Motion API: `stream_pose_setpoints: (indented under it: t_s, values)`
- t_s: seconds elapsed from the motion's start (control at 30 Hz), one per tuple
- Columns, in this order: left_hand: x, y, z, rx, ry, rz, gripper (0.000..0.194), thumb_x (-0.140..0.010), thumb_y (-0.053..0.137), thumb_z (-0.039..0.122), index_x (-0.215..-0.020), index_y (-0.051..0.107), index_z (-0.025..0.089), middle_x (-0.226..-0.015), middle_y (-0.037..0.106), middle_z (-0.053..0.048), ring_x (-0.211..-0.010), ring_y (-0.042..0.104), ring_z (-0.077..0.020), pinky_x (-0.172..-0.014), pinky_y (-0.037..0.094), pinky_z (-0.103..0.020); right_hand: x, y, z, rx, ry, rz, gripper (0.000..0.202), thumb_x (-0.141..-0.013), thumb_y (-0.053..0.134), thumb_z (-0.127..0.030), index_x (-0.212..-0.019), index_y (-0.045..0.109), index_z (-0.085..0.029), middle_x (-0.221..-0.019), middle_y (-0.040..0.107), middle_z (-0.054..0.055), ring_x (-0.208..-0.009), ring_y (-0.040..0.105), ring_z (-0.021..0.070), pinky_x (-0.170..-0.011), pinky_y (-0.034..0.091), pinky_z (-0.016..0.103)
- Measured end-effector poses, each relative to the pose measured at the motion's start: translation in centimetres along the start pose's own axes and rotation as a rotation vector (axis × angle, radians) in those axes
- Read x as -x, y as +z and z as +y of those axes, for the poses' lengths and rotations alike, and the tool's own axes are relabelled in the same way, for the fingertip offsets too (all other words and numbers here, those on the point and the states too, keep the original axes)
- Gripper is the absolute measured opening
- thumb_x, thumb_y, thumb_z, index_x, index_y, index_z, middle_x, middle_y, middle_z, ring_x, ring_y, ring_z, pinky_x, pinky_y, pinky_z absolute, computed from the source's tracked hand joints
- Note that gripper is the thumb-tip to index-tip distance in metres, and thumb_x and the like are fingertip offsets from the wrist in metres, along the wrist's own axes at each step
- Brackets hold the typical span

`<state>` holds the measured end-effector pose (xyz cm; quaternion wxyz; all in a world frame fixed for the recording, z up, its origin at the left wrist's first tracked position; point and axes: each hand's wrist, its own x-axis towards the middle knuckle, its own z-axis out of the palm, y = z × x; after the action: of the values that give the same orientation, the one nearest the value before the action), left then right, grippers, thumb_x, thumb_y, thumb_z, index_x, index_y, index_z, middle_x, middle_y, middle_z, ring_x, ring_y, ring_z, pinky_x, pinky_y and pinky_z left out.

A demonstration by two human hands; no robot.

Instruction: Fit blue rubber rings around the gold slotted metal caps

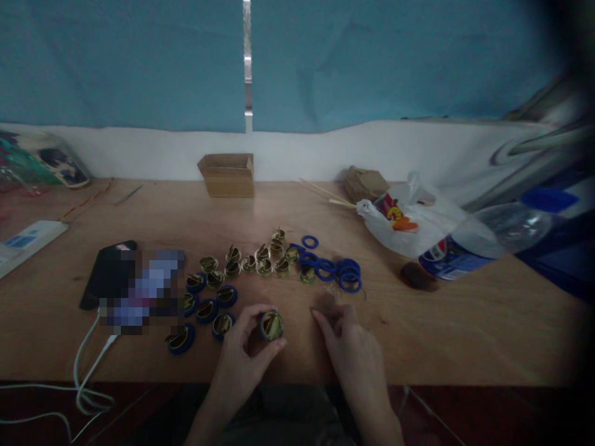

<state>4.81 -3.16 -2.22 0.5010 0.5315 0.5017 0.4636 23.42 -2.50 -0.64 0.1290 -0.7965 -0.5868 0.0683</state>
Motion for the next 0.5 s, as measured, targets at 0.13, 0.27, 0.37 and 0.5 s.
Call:
stream_pose_setpoints:
  t_s: [0.13, 0.27, 0.37, 0.5]
  values:
    - [0.0, 0.0, 0.3, 0.023, 0.019, 0.021, 0.038, -0.074, 0.071, 0.013, -0.108, 0.059, 0.024, -0.107, 0.067, -0.002, -0.103, 0.064, -0.0185, -0.090, 0.051, -0.029, 0.3, 0.1, 0.3, -0.036, -0.037, -0.004, 0.021, -0.091, 0.054, -0.039, -0.085, 0.051, -0.019, -0.066, 0.068, 0.006, -0.062, 0.069, 0.0284, -0.051, 0.037, 0.031]
    - [0.2, 0.1, 0.7, 0.023, 0.043, 0.063, 0.042, -0.070, 0.074, 0.012, -0.107, 0.059, 0.024, -0.112, 0.068, -0.003, -0.108, 0.064, -0.0189, -0.094, 0.052, -0.030, 0.0, -0.2, 0.9, -0.113, -0.064, -0.069, 0.020, -0.093, 0.047, -0.036, -0.082, 0.050, -0.021, -0.067, 0.067, 0.006, -0.063, 0.068, 0.0281, -0.053, 0.037, 0.031]
    - [0.5, 0.1, 1.1, -0.005, 0.077, 0.090, 0.046, -0.068, 0.077, 0.012, -0.107, 0.059, 0.026, -0.113, 0.069, -0.001, -0.109, 0.065, -0.0185, -0.095, 0.052, -0.030, -0.3, -1.1, 0.9, -0.285, -0.087, -0.153, 0.021, -0.093, 0.044, -0.035, -0.079, 0.051, -0.021, -0.067, 0.064, 0.004, -0.061, 0.065, 0.0241, -0.055, 0.038, 0.030]
    - [1.0, -0.2, 2.1, -0.080, 0.118, 0.131, 0.054, -0.061, 0.082, 0.011, -0.107, 0.060, 0.027, -0.110, 0.071, 0.000, -0.105, 0.067, -0.0191, -0.093, 0.053, -0.032, 0.3, -2.7, 0.0, -0.734, -0.205, -0.302, 0.024, -0.091, 0.051, -0.038, -0.074, 0.050, -0.021, -0.065, 0.056, -0.001, -0.061, 0.057, 0.0161, -0.059, 0.041, 0.026]
